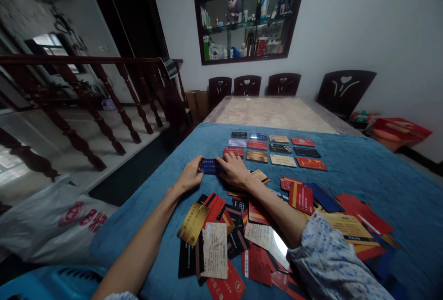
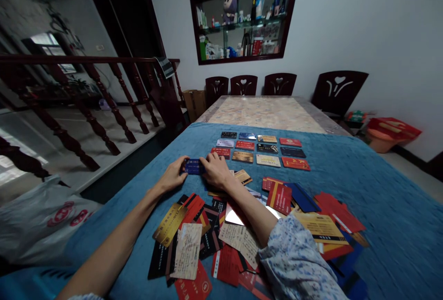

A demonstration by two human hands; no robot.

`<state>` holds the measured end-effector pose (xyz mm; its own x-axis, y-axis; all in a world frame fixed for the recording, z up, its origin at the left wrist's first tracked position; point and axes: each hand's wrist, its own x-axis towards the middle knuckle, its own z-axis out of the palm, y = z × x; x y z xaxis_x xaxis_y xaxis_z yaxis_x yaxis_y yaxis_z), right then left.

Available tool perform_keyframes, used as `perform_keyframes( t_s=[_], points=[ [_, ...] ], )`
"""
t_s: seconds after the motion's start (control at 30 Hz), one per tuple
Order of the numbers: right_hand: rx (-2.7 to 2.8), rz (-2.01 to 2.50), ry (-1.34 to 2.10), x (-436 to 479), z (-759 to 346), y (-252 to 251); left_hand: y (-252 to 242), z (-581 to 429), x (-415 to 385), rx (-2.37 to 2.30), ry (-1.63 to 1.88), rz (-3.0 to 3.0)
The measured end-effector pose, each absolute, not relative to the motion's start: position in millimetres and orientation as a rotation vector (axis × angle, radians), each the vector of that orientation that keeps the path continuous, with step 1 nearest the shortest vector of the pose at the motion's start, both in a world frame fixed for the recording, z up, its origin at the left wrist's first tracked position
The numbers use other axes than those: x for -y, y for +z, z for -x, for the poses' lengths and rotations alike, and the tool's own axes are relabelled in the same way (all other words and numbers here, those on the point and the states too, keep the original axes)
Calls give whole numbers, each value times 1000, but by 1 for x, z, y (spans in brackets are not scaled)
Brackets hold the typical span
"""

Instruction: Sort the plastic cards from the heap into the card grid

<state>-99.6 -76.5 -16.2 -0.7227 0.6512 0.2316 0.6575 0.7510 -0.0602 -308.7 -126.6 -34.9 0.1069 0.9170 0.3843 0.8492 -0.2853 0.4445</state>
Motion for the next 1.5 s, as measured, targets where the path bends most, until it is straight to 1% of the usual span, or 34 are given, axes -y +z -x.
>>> perform_keyframes(
  t_s=[0.37, 0.63, 0.87, 1.17, 1.5],
  points=[
    [2750, 1060, -49, 72, 93, -2, -29, 313, 126, -1783, 832, -2312],
    [2810, 1062, -14, 68, 86, 10, -22, 312, 120, -1668, 714, -2423],
    [2811, 1048, -22, 67, 70, 21, -7, 299, 118, -1601, 625, -2483],
    [2800, 994, -15, 53, 34, 22, 11, 269, 101, -1494, 504, -2559],
    [2764, 992, -19, 23, -3, 16, 16, 240, 63, -1377, 517, -2633]
  ],
)
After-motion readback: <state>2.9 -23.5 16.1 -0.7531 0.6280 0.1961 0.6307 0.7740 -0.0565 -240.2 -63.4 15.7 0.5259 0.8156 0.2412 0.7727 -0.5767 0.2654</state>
